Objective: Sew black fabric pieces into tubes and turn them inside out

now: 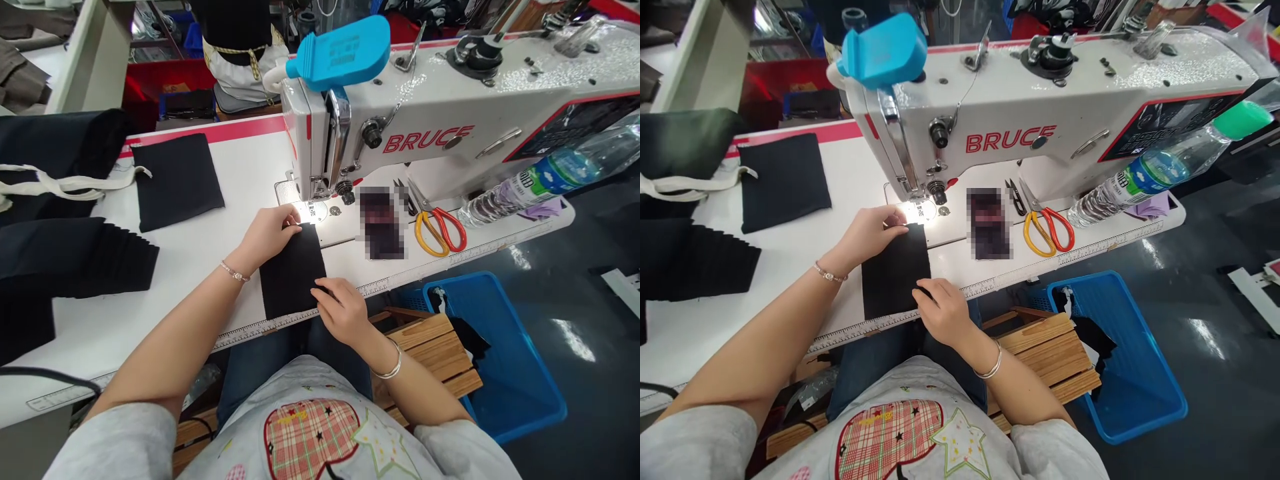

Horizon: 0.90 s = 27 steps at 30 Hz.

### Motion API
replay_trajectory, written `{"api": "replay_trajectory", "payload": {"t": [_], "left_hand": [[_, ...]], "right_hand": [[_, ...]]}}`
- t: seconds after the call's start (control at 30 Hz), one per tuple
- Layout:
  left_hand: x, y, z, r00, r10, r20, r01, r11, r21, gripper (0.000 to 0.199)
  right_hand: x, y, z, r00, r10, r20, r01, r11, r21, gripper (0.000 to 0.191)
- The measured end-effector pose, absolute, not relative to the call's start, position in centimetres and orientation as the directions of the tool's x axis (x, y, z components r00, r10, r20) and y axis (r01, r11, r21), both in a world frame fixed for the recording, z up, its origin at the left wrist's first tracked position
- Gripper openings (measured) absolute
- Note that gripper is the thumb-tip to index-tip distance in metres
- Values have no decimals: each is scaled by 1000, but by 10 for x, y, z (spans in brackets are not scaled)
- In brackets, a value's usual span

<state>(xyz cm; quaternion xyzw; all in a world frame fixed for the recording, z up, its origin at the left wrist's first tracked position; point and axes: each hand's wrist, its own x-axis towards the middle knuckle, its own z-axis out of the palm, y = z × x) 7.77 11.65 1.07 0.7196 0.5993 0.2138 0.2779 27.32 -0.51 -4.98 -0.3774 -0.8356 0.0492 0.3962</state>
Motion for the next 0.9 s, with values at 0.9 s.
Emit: {"api": "replay_trajectory", "payload": {"t": [0.9], "left_hand": [[71, 116, 0, 183, 983, 10, 826, -159, 541, 18]], "right_hand": [[261, -5, -62, -316, 747, 585, 658, 617, -432, 27]]}}
